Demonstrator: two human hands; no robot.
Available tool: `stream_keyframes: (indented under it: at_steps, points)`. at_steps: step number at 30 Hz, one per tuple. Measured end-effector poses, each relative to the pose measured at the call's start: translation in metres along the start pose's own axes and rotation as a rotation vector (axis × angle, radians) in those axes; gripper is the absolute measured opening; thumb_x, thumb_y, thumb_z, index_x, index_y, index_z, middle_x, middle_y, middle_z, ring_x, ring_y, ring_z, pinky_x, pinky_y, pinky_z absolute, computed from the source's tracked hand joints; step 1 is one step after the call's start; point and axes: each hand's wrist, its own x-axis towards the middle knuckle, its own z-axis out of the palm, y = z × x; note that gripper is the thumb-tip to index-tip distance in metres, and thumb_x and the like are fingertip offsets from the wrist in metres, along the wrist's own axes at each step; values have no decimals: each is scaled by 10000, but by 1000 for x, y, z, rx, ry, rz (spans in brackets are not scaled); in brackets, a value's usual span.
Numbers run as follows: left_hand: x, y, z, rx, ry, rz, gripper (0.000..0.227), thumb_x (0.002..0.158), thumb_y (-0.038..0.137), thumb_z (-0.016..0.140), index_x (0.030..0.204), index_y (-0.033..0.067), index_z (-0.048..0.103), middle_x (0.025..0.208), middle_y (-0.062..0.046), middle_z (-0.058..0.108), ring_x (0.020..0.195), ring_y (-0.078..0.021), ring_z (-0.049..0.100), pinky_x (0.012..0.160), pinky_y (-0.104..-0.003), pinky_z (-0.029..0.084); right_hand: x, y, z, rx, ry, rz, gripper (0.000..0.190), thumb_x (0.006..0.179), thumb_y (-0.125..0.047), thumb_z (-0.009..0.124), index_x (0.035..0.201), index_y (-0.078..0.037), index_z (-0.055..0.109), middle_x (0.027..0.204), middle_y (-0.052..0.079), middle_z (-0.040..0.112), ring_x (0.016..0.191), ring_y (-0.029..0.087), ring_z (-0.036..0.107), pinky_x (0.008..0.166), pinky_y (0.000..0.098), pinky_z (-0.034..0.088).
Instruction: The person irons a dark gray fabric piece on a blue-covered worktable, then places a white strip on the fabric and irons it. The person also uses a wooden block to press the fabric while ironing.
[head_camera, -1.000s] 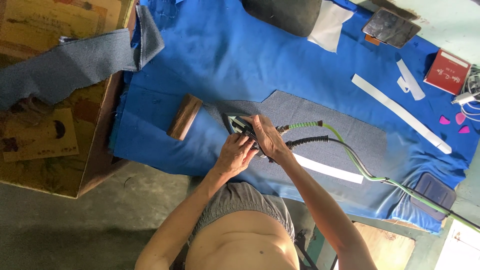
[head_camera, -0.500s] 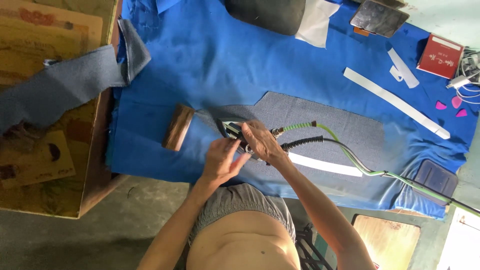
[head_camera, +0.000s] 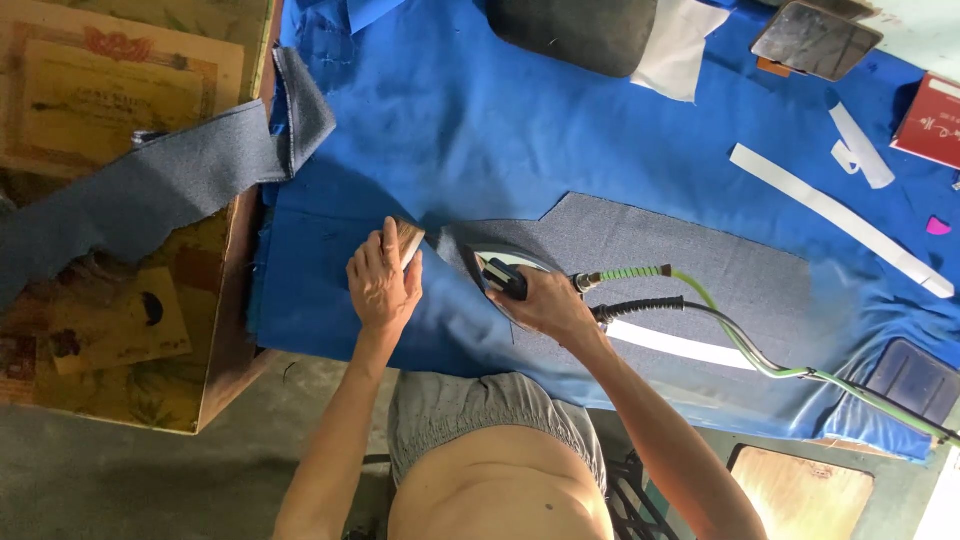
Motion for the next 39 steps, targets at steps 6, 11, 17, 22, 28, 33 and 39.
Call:
stream_keyframes:
  at_steps: [6,11,17,22,28,33,39]
  points:
    - [-1,1,4,-17,69,-40,597,996,510,553,1422,96,608,1119,-106,661,962,-231,663,798,-352,543,-3,-6,-3,-26,39,-3,412,782,-529,780,808,-135,662,656,149,689,700,367,726,651,453,566]
    - [12,-13,-2,-23,83,14,604,986,526,580,1390,80,628,1073,-107,677,916,-246,670,751,-362,536,-7,-12,-9,-2,-5,45,361,797,-494,775,829,-149,677,666,130,704,702,351,735,633,436,567]
    - [28,-48,0,28,169,-31,576,1037,494,532,1380,43,637,1051,-115,659,862,-249,663,673,-343,517,-9,-17,-12,-1,-22,35,338,804,-474,764,858,-148,691,694,146,717,711,367,738,631,442,569]
    - [30,-47,-3,45,175,-19,579,983,466,642,1372,37,641,1040,-119,659,848,-256,667,650,-350,514,-6,-9,-8,13,-10,-8,351,799,-452,773,873,-120,686,712,183,718,742,404,738,657,486,575]
    - [29,-45,1,60,190,-12,587,975,456,652,1383,33,640,1042,-120,663,841,-256,663,646,-339,499,1,6,2,7,-21,-14,401,809,-542,713,884,-148,688,706,152,715,757,387,740,674,483,588]
    - [29,-45,5,69,197,43,588,990,450,649,1403,31,634,1055,-119,671,824,-250,658,648,-327,498,1,12,6,24,4,-24,408,822,-561,680,893,-160,697,685,134,702,755,372,741,679,482,596]
    - [26,-44,6,102,184,33,609,950,406,734,1419,34,631,1081,-124,668,845,-249,648,685,-329,509,-5,7,-5,96,36,-139,321,883,-462,676,817,-148,680,607,98,666,600,321,712,581,414,589]
